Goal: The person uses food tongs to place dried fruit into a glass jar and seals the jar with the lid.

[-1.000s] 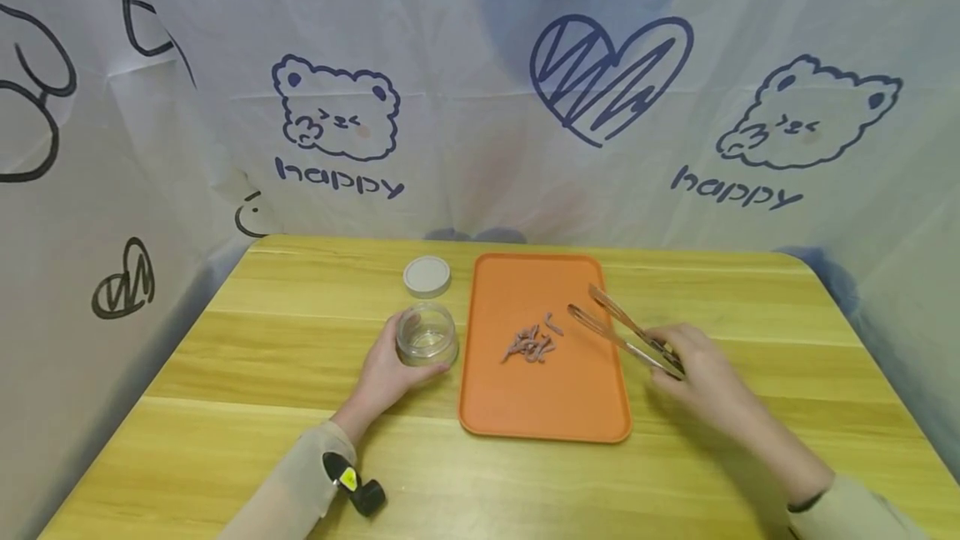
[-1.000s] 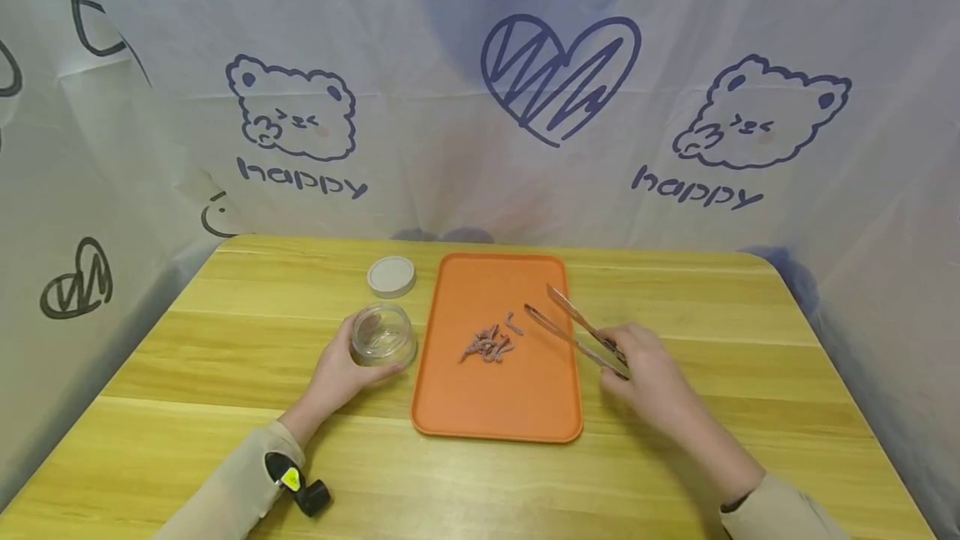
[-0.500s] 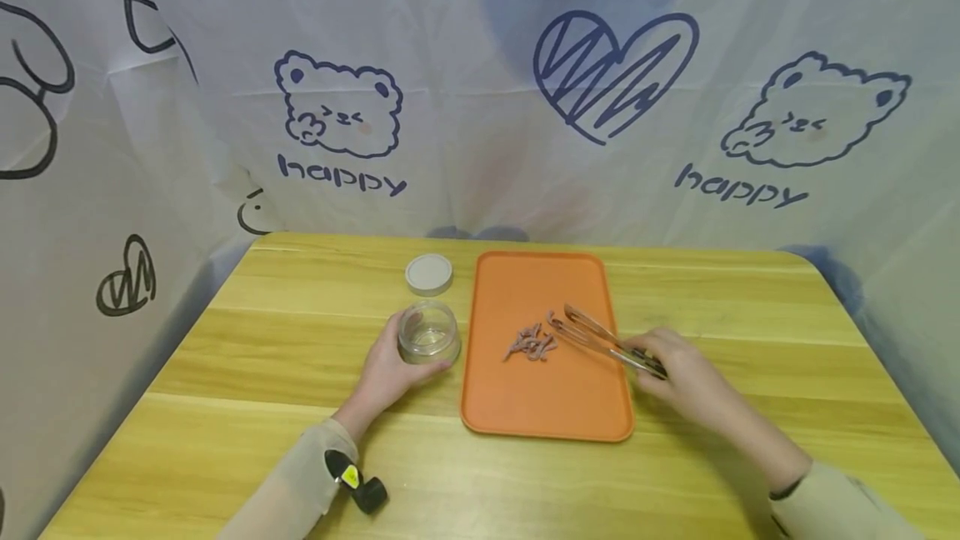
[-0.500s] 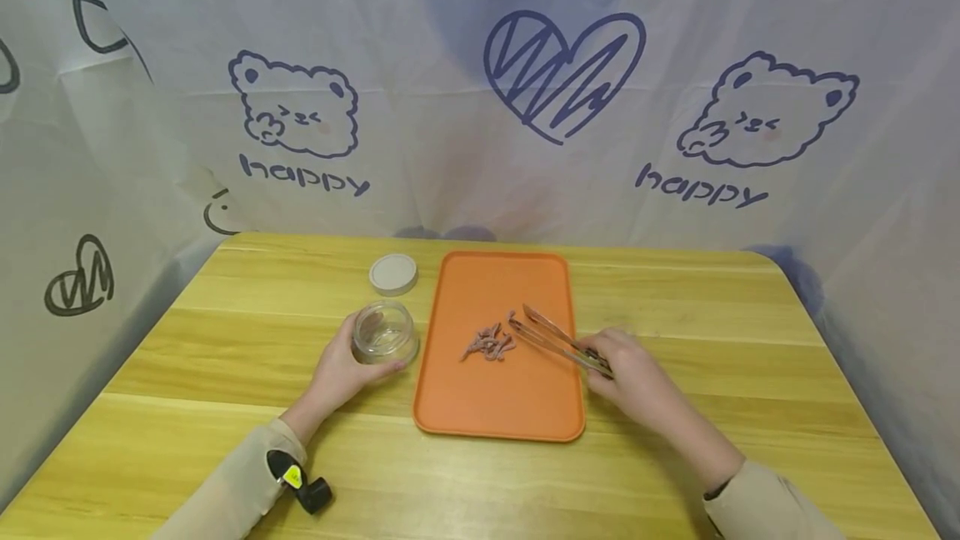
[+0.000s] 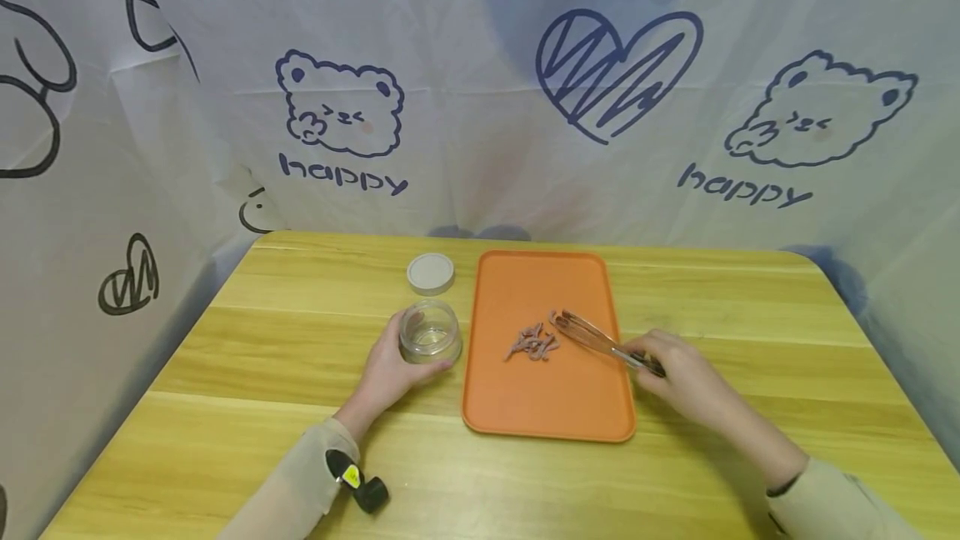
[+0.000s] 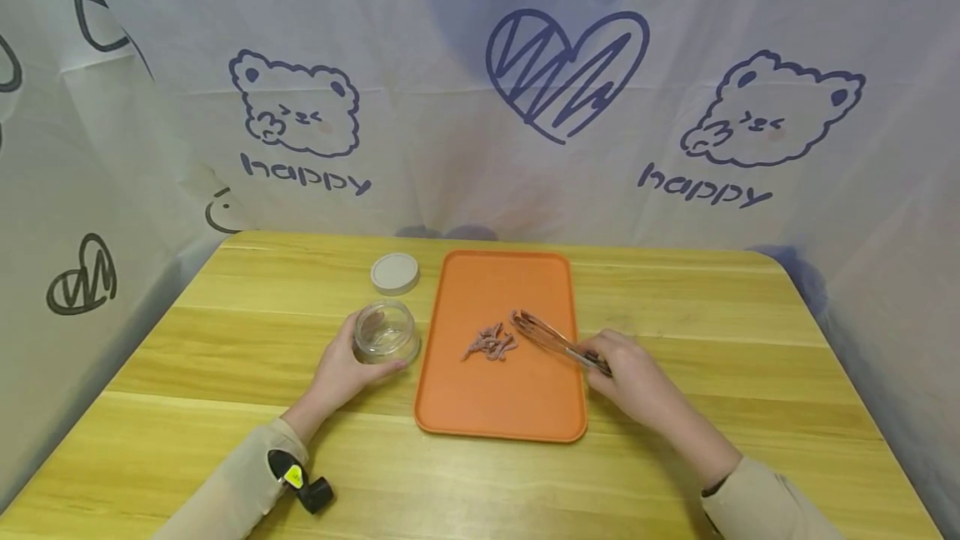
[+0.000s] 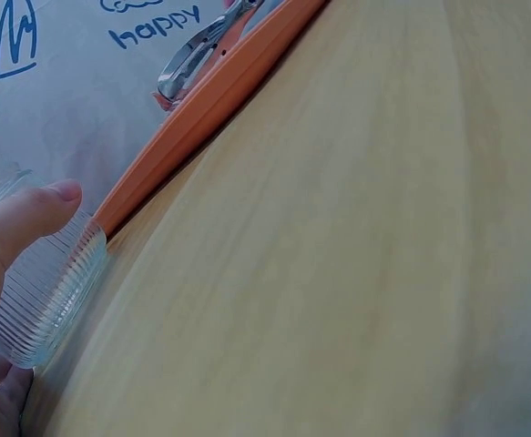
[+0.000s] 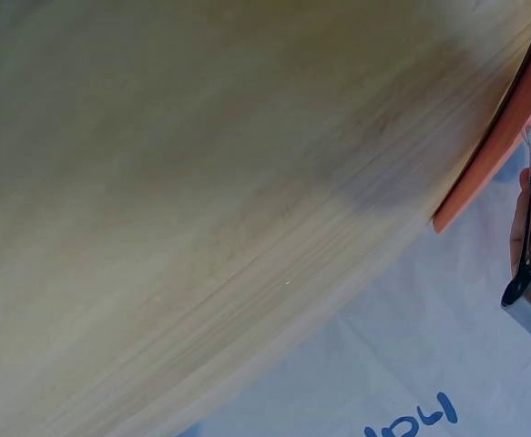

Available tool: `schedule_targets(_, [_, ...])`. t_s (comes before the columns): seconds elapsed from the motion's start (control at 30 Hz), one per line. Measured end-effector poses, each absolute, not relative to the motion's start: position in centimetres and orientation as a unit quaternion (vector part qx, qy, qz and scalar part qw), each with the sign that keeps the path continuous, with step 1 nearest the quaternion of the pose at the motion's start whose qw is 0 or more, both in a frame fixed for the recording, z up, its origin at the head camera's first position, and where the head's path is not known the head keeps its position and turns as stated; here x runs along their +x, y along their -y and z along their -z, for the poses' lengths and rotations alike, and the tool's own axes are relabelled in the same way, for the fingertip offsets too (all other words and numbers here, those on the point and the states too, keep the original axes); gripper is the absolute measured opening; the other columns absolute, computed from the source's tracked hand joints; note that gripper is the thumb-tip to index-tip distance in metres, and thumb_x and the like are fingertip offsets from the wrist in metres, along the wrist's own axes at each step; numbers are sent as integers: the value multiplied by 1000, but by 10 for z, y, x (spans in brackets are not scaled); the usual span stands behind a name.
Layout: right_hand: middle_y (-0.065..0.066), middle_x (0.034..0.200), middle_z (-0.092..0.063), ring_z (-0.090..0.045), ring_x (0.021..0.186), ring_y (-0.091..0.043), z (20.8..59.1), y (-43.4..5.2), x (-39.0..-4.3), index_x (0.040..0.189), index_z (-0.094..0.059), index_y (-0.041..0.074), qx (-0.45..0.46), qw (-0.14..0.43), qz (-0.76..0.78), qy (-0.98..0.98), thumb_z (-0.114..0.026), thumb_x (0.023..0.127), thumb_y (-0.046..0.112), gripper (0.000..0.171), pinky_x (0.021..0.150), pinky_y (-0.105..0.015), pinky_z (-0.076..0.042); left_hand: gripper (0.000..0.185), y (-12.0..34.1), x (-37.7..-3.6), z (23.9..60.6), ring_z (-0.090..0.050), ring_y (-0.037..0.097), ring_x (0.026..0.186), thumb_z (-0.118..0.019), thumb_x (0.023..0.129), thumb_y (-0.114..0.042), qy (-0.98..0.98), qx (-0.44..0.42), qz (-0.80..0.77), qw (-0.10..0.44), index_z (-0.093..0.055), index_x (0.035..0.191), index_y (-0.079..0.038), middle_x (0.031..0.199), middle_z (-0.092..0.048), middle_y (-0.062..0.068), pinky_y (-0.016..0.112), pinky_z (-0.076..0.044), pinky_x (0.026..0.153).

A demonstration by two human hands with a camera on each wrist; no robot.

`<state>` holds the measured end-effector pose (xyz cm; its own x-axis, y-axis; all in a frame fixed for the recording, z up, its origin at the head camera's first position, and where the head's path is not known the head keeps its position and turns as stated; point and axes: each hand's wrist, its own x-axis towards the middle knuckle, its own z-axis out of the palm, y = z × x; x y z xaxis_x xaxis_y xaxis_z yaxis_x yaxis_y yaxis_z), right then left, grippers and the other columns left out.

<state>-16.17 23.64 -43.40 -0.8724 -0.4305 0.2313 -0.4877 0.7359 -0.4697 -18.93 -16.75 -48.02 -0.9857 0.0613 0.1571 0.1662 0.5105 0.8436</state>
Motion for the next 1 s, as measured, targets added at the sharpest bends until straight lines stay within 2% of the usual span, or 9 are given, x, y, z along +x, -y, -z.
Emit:
schedule_targets(0.33, [3,89,-59,-45,68,-7,434,-237,-163,105,-68,4,251,52,-264,930,-65,81,-3,26,53,-23,-41,97,167,-189,480,-46,31,124,-91,61,-32,868,-67,489,56,-39,139,-7,134,-51,12,47,-35,106])
schedule_targets(0.73, [1,88,-61,-48,70,-8,441,-238,-164,100,-69,4,257,78,-268,925,-65,78,-6,24,56,-24,-45,96,167,-190,482,-46,30,123,-91,61,-31,867,-66,491,55,-40,139,-9,133,-52,12,46,-35,106])
schedule_targets(1.0, [5,82,-57,-45,67,-7,442,-241,-163,99,-69,5,251,96,-294,917,-65,78,-6,24,53,-22,-41,96,167,-190,483,-46,29,124,-91,61,-32,865,-64,495,50,-39,139,-10,133,-51,11,46,-35,106])
